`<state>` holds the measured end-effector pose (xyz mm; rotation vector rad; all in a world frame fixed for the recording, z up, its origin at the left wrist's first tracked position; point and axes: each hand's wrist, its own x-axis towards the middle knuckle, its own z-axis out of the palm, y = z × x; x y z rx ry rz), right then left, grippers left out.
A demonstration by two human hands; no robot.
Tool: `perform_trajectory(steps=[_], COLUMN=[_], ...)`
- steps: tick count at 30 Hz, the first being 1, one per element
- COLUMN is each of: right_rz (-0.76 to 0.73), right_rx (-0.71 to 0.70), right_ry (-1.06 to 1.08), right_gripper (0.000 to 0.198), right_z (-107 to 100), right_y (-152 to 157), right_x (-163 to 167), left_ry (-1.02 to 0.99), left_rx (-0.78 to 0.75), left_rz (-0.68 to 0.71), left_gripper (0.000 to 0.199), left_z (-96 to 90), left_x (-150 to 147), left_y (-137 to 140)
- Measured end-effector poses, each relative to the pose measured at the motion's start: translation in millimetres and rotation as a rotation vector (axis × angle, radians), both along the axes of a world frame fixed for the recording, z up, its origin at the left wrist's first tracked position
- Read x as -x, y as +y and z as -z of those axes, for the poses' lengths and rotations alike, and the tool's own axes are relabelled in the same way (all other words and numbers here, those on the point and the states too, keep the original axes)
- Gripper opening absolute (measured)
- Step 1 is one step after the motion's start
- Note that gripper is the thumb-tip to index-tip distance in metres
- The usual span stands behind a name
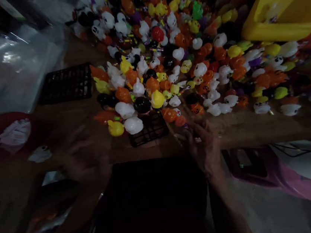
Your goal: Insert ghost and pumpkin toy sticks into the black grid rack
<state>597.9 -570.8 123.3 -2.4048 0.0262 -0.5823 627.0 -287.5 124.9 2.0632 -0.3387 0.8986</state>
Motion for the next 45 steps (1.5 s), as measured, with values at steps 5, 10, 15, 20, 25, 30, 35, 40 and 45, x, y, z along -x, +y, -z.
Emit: perform_trajectory(steps=[5,10,15,20,25,30,35,40,45], right_rz=[-0.051,-0.009,-0.044,-0.077,-0.039,0.036,0.103,-0.220,-0.266], right_rx=[-0.237,-0.286,-0.159,-0.144,-0.103,-0.043,0.047,0.004,-0.007], right_ry=[0.022,0.127,0.150,0.091,0.087,0.153,0.004,0.043,-0.041], right_gripper=[0.017,0.018,0.017,0.018,0.019,0.024,0.026,0.032,0.033], right_z=[15.1,18.0,4.9,13.3,26.2,35.5,32.6,22.1,16.9], right_y=[27.1,29.2,22.4,17.6,23.1,36.0,65.4,109.8,124.6], right_x=[-10.1,-8.0,-2.6,-9.0,-17.4,-31.6,-15.2,-8.5,-15.3], left_ry=[0.170,0.286,0.271,0.273,0.354,0.373,0.266,0.237,0.137], left_rx=[-0.261,-0.542,-0.768,-0.734,-0.702,-0.746,-0.740,-0.514,-0.506], left_rz=[-0.019,-0.119,-0.067,0.043,0.087,0.096,0.081,0.124,0.222], left_gripper=[0.025,0.032,0.048,0.044,0.046,0.036,0.025,0.009,0.010], left_z=[-35.3,-70.7,-79.0,-71.3,-73.9,-81.8,-71.1,-57.2,-55.7], left_x=[-11.3,-42.2,-46.3,-34.0,-33.1,-36.4,-36.6,-43.8,-45.5], left_y=[3.3,-8.1,-16.8,-22.9,-28.2,-24.5,-22.8,-17.9,-7.7])
